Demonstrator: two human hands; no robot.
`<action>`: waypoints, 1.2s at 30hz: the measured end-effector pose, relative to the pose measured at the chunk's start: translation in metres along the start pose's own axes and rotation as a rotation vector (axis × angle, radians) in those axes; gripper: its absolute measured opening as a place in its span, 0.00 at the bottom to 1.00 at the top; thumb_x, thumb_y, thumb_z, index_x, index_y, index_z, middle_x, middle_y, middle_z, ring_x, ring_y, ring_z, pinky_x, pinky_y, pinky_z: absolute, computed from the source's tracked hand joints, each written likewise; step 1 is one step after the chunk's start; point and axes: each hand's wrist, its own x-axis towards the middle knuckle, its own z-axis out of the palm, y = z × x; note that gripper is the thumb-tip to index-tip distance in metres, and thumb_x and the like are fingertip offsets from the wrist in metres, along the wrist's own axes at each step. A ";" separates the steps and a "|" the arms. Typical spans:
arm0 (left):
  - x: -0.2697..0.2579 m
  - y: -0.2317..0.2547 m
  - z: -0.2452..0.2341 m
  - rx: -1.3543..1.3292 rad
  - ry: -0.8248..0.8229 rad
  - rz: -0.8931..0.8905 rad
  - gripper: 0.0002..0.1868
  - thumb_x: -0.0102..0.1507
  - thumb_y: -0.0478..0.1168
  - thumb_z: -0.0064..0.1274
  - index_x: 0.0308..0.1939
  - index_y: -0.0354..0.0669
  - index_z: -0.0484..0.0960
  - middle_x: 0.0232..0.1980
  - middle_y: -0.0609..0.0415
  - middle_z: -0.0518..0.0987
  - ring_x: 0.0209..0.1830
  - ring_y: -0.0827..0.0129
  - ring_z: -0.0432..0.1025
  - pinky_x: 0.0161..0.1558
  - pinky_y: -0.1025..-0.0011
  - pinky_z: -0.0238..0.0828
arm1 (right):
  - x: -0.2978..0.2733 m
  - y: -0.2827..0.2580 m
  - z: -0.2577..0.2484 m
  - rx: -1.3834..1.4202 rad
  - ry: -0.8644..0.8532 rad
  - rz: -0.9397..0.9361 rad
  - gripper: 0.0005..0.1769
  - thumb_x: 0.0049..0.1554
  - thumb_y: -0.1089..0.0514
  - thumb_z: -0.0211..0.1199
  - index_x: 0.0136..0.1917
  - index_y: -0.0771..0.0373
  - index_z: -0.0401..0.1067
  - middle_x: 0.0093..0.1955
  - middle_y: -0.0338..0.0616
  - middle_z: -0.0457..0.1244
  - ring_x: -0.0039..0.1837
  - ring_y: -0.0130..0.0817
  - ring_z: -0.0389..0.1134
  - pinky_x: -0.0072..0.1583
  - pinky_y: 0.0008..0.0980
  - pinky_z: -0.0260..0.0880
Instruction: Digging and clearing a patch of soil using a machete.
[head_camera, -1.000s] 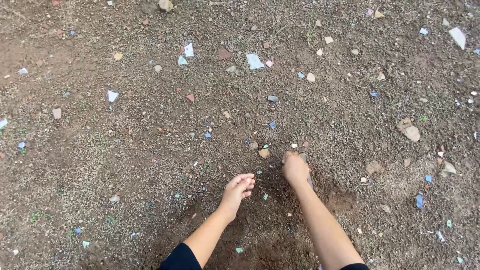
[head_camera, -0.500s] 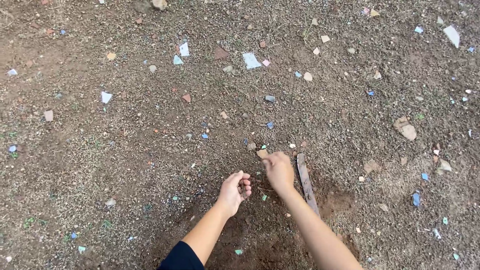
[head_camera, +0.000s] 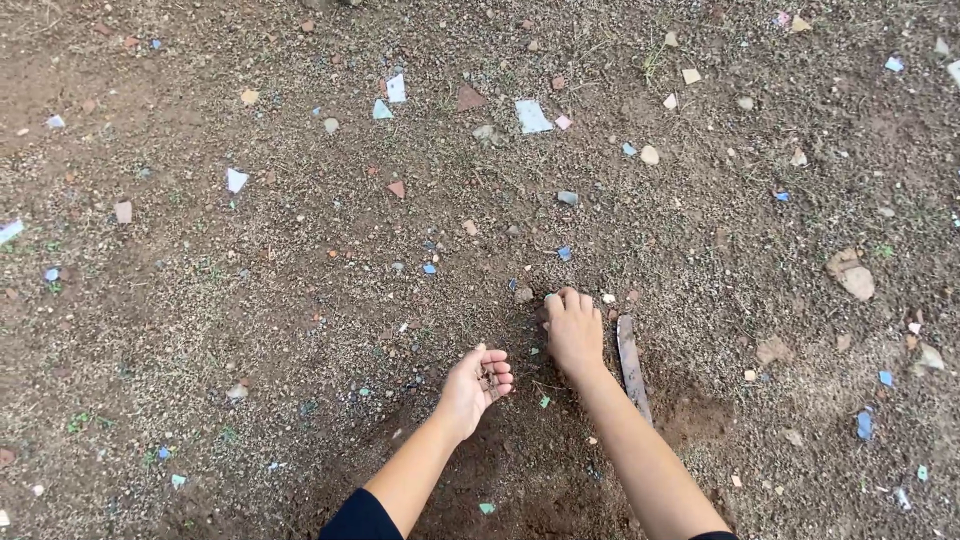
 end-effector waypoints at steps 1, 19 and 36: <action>-0.004 0.003 0.003 0.022 0.007 0.011 0.23 0.72 0.52 0.36 0.45 0.37 0.79 0.38 0.52 0.78 0.36 0.67 0.75 0.44 0.67 0.78 | 0.001 0.002 -0.001 -0.036 -0.050 0.007 0.20 0.49 0.54 0.66 0.56 0.55 0.70 0.61 0.44 0.63 0.61 0.45 0.65 0.58 0.43 0.66; 0.003 0.022 -0.009 0.043 0.071 0.194 0.18 0.71 0.48 0.39 0.45 0.39 0.80 0.35 0.55 0.77 0.34 0.70 0.72 0.39 0.68 0.74 | -0.042 0.023 -0.077 0.936 -0.864 -0.427 0.19 0.60 0.61 0.51 0.63 0.59 0.74 0.57 0.46 0.72 0.50 0.31 0.73 0.51 0.27 0.74; 0.002 0.001 -0.025 0.027 0.095 0.107 0.19 0.72 0.48 0.38 0.46 0.38 0.79 0.36 0.54 0.78 0.35 0.68 0.74 0.41 0.66 0.76 | 0.021 0.001 -0.002 0.401 0.009 0.227 0.16 0.58 0.59 0.61 0.58 0.49 0.79 0.52 0.47 0.65 0.56 0.50 0.67 0.56 0.47 0.69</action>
